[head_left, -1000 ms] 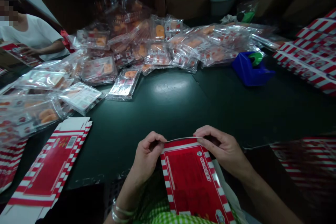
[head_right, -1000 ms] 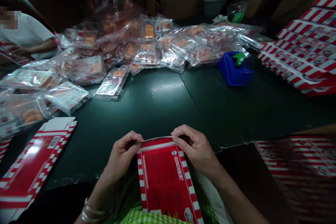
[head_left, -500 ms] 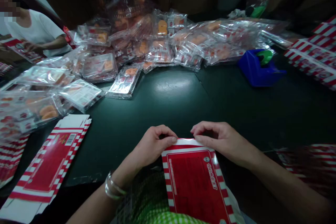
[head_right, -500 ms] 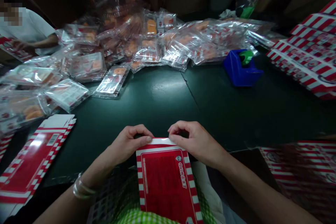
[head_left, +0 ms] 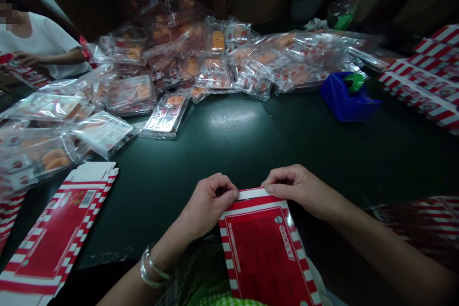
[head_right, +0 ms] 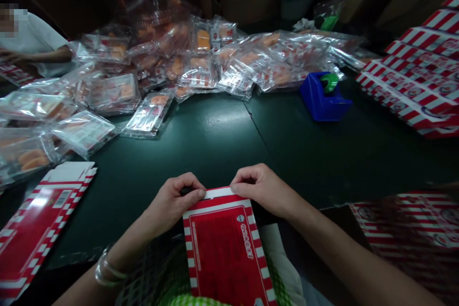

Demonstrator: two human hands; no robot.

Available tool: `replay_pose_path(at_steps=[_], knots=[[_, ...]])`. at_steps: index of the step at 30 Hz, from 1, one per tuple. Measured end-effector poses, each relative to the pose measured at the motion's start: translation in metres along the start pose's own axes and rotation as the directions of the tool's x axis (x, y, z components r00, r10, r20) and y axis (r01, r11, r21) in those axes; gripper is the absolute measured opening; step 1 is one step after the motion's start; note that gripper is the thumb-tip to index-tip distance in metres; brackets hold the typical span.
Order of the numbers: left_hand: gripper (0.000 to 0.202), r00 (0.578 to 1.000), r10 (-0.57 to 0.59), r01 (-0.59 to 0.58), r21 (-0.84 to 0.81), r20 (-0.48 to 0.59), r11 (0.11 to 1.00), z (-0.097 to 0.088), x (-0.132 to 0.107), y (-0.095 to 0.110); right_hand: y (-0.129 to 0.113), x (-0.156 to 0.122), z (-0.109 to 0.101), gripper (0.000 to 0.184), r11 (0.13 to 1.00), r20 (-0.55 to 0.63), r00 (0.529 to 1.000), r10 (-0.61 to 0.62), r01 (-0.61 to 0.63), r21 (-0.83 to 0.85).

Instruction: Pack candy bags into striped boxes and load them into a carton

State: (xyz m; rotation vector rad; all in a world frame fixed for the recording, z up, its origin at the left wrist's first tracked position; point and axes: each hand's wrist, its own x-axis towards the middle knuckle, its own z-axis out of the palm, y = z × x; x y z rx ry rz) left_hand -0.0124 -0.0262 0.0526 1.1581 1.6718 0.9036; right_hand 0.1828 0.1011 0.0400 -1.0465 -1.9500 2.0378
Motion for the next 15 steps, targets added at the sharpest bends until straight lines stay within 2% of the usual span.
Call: replay_pose_path(at_steps=[3, 5, 8, 10, 12, 15], knots=[[0.012, 0.998, -0.005, 0.006, -0.014, 0.064, 1.0, -0.004, 0.002, 0.001, -0.004, 0.004, 0.006, 0.014, 0.998, -0.023, 0.999, -0.045, 0.044, -0.038], [0.012, 0.998, 0.012, -0.012, -0.01, 0.065, 1.0, -0.007, 0.002, 0.0, -0.006, 0.001, 0.013, 0.015, 0.991, -0.071, 0.992, -0.107, 0.101, -0.093], [0.013, 0.998, 0.057, -0.057, 0.006, 0.018, 0.998, -0.008, -0.003, -0.005, -0.002, -0.013, 0.022, 0.022, 0.968, -0.115, 0.97, -0.215, 0.196, -0.153], [0.015, 0.998, 0.046, -0.047, -0.041, -0.04, 0.998, -0.005, -0.011, -0.009, 0.005, -0.024, 0.025, 0.023, 0.954, -0.134, 0.954, -0.267, 0.242, -0.175], [0.015, 0.992, -0.038, 0.013, -0.198, -0.121, 0.98, 0.003, -0.019, -0.013, 0.015, -0.033, 0.023, 0.023, 0.947, -0.207, 0.933, -0.293, 0.254, -0.196], [0.017, 0.954, -0.227, 0.095, -0.524, -0.195, 0.846, 0.017, -0.028, -0.016, 0.029, -0.037, 0.019, 0.022, 0.955, -0.326, 0.904, -0.275, 0.219, -0.199]])
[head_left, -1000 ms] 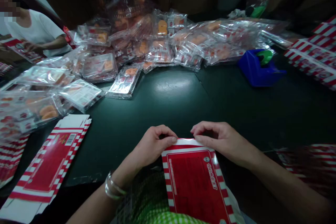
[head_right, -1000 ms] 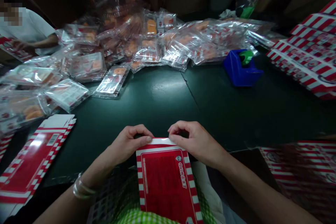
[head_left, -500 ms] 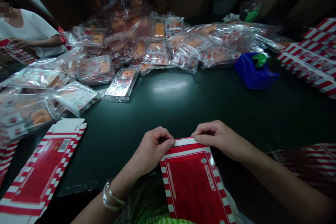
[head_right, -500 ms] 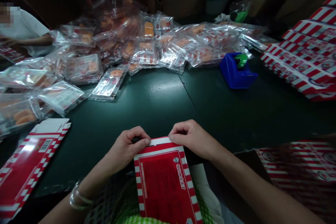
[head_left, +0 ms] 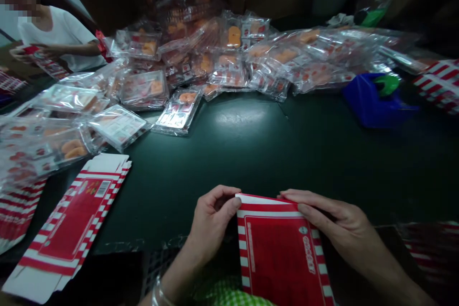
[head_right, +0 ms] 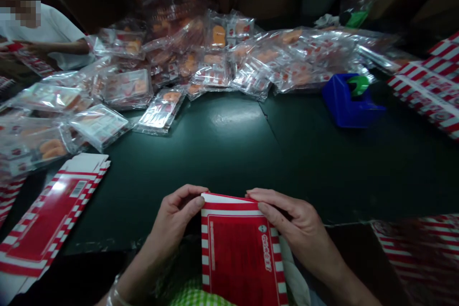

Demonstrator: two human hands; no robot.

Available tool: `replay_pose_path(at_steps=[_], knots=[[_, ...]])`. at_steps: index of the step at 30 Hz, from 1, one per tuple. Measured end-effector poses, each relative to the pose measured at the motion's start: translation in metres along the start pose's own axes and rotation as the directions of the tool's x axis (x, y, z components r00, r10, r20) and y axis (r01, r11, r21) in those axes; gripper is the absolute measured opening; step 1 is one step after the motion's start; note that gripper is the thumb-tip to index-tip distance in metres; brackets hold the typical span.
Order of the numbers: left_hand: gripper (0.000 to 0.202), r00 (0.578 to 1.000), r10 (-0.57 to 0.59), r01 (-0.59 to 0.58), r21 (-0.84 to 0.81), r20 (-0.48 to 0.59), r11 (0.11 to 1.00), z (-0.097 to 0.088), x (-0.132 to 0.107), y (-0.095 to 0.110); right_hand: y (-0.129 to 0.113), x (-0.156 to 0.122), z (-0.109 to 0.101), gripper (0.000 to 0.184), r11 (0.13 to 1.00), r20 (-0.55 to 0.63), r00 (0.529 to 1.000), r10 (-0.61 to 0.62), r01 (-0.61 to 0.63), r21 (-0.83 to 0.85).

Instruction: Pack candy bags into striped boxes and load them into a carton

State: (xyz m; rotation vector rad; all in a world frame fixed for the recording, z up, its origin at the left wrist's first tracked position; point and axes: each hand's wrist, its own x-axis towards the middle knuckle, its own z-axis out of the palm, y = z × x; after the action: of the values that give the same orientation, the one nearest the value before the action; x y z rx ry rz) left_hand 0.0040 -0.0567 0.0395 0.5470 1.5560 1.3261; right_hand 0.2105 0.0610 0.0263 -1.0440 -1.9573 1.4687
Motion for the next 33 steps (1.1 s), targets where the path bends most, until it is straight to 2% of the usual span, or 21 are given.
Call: replay_pose_path(at_steps=[2, 4, 6, 9, 12, 15, 18, 20, 22, 24, 27, 29, 31, 33], knots=[[0.02, 0.997, -0.065, 0.058, -0.172, -0.034, 0.983, 0.004, -0.002, -0.003, 0.006, 0.0, -0.001, 0.022, 1.0, -0.019, 1.0, 0.018, -0.018, -0.002], [0.017, 0.994, -0.113, 0.108, -0.261, -0.001, 0.959, 0.005, 0.0, 0.0, 0.007, 0.001, -0.002, 0.021, 1.0, -0.013, 1.0, 0.011, -0.011, -0.016], [0.013, 0.986, -0.152, 0.165, -0.28, 0.067, 0.946, 0.003, 0.007, 0.008, 0.007, 0.001, -0.003, 0.021, 0.999, -0.01, 1.0, -0.002, 0.002, -0.044], [0.008, 0.976, -0.184, 0.204, -0.2, 0.112, 0.958, 0.001, 0.018, 0.023, 0.007, 0.001, -0.004, 0.022, 0.998, -0.021, 1.0, -0.018, 0.017, -0.06], [0.002, 0.993, -0.109, 0.11, -0.013, 0.054, 0.994, 0.006, 0.021, 0.026, 0.008, -0.002, -0.003, 0.024, 0.999, -0.048, 0.999, -0.01, 0.008, -0.044], [0.009, 0.995, 0.104, -0.098, 0.267, -0.007, 0.959, 0.012, 0.012, 0.017, 0.008, -0.003, -0.003, 0.024, 0.999, -0.051, 0.999, 0.013, -0.014, -0.028], [0.015, 0.963, 0.255, -0.269, 0.429, 0.092, 0.862, 0.011, -0.004, 0.008, 0.009, -0.005, -0.003, 0.024, 1.0, -0.025, 1.0, 0.009, -0.008, 0.005], [0.015, 0.937, 0.294, -0.349, 0.449, 0.19, 0.822, 0.006, -0.016, 0.005, 0.01, -0.009, -0.002, 0.022, 1.0, -0.018, 1.0, 0.004, -0.003, 0.016], [0.015, 0.915, 0.322, -0.4, 0.44, 0.243, 0.804, 0.0, -0.024, 0.004, 0.01, -0.012, 0.0, 0.02, 1.0, -0.019, 1.0, -0.006, 0.006, 0.021], [0.014, 0.922, 0.322, -0.384, 0.4, 0.214, 0.832, -0.006, -0.028, 0.004, 0.007, -0.014, 0.004, 0.018, 0.999, -0.016, 0.999, -0.034, 0.035, 0.033], [0.014, 0.967, 0.207, -0.244, 0.307, 0.147, 0.92, -0.01, -0.027, 0.006, -0.003, -0.011, 0.006, 0.016, 0.992, -0.01, 0.994, -0.106, 0.107, 0.062], [0.02, 0.972, 0.138, -0.195, 0.33, 0.19, 0.924, -0.009, -0.028, 0.008, -0.01, -0.009, 0.005, 0.017, 0.986, 0.009, 0.99, -0.142, 0.141, 0.087], [0.026, 0.957, 0.152, -0.24, 0.385, 0.247, 0.891, -0.004, -0.032, 0.007, -0.015, -0.011, 0.005, 0.017, 0.981, 0.036, 0.988, -0.15, 0.144, 0.128], [0.028, 0.949, 0.205, -0.288, 0.39, 0.24, 0.874, 0.001, -0.037, 0.002, -0.018, -0.015, 0.006, 0.017, 0.978, 0.057, 0.992, -0.109, 0.097, 0.185]])
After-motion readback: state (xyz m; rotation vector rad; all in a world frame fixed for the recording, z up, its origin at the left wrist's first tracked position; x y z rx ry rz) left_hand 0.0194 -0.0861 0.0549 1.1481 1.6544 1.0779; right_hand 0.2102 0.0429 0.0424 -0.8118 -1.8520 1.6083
